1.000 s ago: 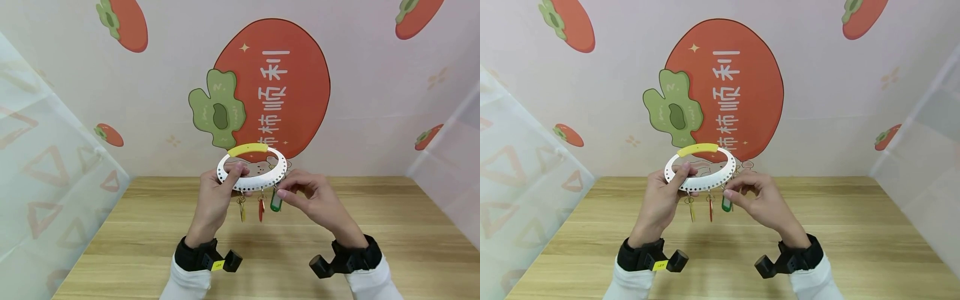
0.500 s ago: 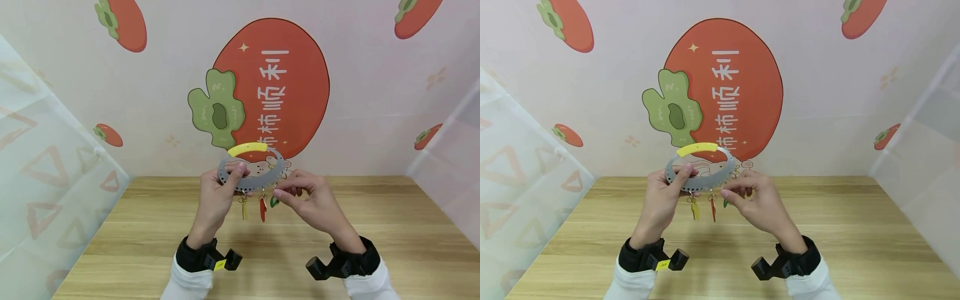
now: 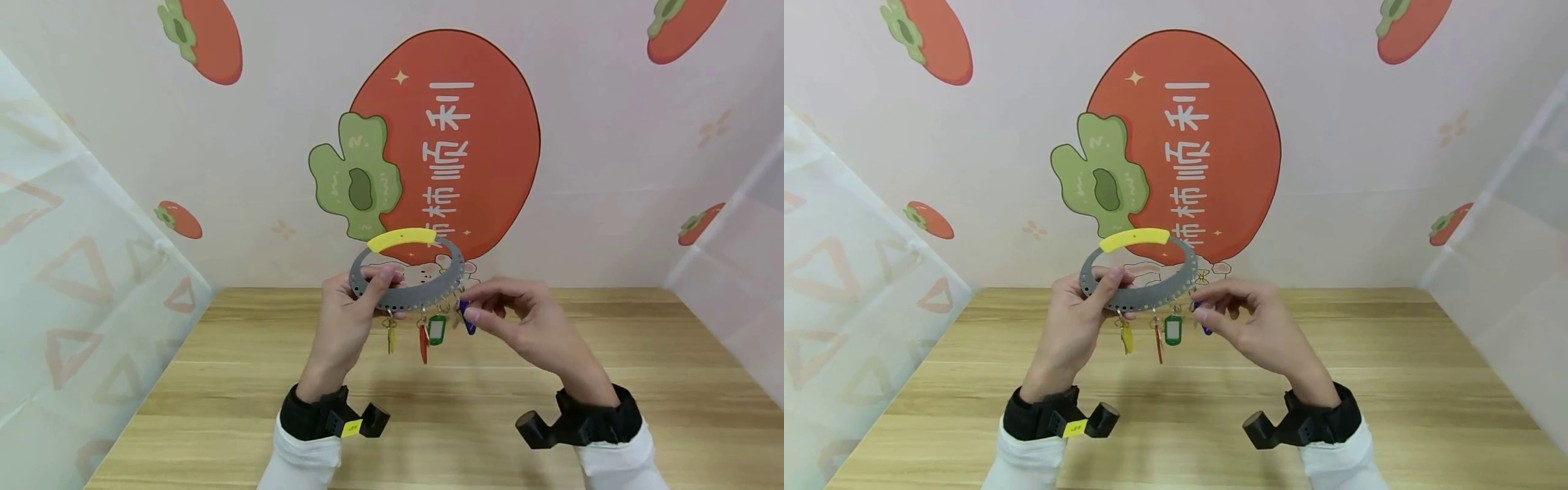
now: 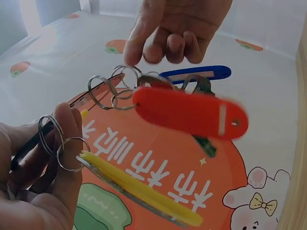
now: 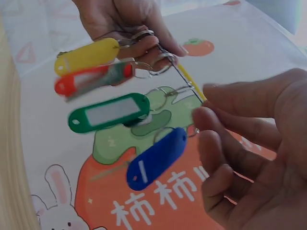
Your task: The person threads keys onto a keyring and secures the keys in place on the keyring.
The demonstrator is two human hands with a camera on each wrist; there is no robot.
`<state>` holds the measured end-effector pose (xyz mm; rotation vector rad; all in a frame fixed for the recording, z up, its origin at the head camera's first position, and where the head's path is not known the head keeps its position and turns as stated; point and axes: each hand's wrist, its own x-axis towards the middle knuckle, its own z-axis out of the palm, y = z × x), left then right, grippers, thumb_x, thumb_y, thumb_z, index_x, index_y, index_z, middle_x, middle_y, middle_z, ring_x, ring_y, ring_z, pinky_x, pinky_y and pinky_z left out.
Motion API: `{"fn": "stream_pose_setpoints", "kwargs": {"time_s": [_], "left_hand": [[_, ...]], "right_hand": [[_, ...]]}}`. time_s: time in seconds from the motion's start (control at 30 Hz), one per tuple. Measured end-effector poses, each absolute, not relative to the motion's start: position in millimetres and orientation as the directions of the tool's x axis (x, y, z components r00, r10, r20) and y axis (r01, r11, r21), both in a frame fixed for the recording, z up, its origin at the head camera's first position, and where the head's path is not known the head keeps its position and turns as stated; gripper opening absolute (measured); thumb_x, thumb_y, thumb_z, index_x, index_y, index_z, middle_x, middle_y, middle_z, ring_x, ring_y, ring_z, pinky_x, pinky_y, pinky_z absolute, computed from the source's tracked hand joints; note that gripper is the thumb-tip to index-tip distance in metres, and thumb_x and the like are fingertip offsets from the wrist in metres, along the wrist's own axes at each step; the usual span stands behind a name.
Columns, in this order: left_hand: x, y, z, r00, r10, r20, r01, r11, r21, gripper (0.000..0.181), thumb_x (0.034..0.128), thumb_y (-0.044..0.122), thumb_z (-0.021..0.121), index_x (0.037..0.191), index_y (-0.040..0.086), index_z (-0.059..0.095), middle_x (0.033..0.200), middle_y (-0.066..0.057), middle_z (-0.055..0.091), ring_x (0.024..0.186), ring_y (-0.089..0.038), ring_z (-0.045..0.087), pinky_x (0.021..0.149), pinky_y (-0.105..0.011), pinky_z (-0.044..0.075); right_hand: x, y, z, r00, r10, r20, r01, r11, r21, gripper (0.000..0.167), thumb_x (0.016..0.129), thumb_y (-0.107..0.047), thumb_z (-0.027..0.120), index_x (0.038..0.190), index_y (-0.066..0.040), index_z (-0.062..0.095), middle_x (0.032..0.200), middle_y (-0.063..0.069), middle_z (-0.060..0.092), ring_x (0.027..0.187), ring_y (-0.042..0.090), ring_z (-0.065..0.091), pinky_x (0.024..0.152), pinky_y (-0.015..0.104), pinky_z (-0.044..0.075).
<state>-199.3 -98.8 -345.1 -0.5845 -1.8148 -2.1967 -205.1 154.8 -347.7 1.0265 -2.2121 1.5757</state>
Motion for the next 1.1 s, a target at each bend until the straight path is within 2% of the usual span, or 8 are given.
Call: {"fn": "stream_pose_setpoints", "kwargs": {"time_s": [0.1,0.17,0.33,0.43,0.6,0.8,0.93,1.1], "left_hand": [[-199,-101,-345,-0.886,0.103,0.453,0.43,-0.185,0.884,0.025,0.1031,0.009,0.06,0.105,-0.015,0.066,0.102,-0.013,0.064,0.089,-0.025,0.065,0.064,-0.038,0.061],[-199,-102,-344,-0.883,0.128,0.453,0.429,-0.174,0.886,0.024,0.1029,0.008,0.06,0.105,-0.015,0.066,0.102,-0.014,0.064,0.093,-0.027,0.064,0.064,-0.037,0.061],[-198,-103,-345,-0.875,0.2,0.442,0.42,-0.142,0.896,0.02,0.1022,0.008,0.061,0.1,-0.01,0.067,0.104,-0.02,0.063,0.1,-0.031,0.061,0.064,-0.039,0.061],[-199,-103,-346,-0.861,0.25,0.444,0.428,-0.117,0.896,0.018,0.1016,0.008,0.062,0.099,-0.009,0.067,0.103,-0.024,0.063,0.098,-0.03,0.062,0.065,-0.041,0.061],[-202,-102,-349,-0.838,0.311,0.448,0.446,-0.083,0.891,0.016,0.1006,0.005,0.063,0.101,-0.01,0.068,0.1,-0.029,0.065,0.083,-0.027,0.066,0.065,-0.04,0.061],[-205,-105,-350,-0.839,0.368,0.4,0.438,0.023,0.898,0.018,0.1039,0.009,0.058,0.103,-0.003,0.071,0.094,-0.017,0.07,0.074,-0.031,0.069,0.066,-0.036,0.061],[-207,-106,-351,-0.85,0.381,0.365,0.414,0.053,0.909,0.022,0.1066,0.013,0.054,0.104,-0.002,0.071,0.093,-0.013,0.07,0.076,-0.038,0.069,0.068,-0.037,0.061],[-208,-110,-351,-0.847,0.388,0.364,0.41,0.039,0.911,0.02,0.1057,0.012,0.055,0.114,0.0,0.069,0.101,-0.012,0.071,0.09,-0.03,0.069,0.075,-0.038,0.061]], "right_hand": [[-205,158,-346,-0.785,-0.296,0.544,-0.605,0.179,-0.776,0.017,0.092,0.002,0.072,0.108,-0.002,0.073,0.091,0.005,0.068,0.077,0.02,0.057,0.062,0.026,0.046],[-206,158,-345,-0.821,-0.251,0.512,-0.559,0.178,-0.809,0.021,0.093,-0.002,0.072,0.114,-0.002,0.071,0.098,0.008,0.068,0.086,0.022,0.059,0.069,0.025,0.049],[-207,157,-344,-0.87,-0.279,0.406,-0.455,0.139,-0.88,0.033,0.099,-0.012,0.068,0.131,-0.005,0.064,0.118,0.01,0.067,0.107,0.026,0.062,0.089,0.027,0.053],[-208,157,-345,-0.867,-0.308,0.392,-0.444,0.121,-0.888,0.029,0.101,-0.011,0.064,0.128,-0.001,0.064,0.116,0.013,0.068,0.102,0.025,0.065,0.089,0.027,0.054],[-209,159,-347,-0.849,-0.318,0.421,-0.477,0.12,-0.871,0.016,0.101,-0.006,0.062,0.112,0.004,0.068,0.104,0.012,0.069,0.089,0.021,0.065,0.082,0.025,0.055],[-211,160,-350,-0.851,-0.309,0.424,-0.484,0.149,-0.862,0.01,0.099,-0.004,0.064,0.104,0.003,0.069,0.097,0.009,0.07,0.082,0.02,0.065,0.075,0.026,0.055],[-213,160,-351,-0.858,-0.299,0.417,-0.478,0.171,-0.862,0.01,0.099,-0.005,0.065,0.103,0.003,0.07,0.095,0.009,0.07,0.08,0.02,0.063,0.073,0.026,0.054],[-215,160,-352,-0.872,-0.28,0.402,-0.46,0.181,-0.869,0.012,0.1,-0.006,0.064,0.102,0.004,0.069,0.094,0.009,0.069,0.081,0.02,0.063,0.075,0.026,0.055]]}}
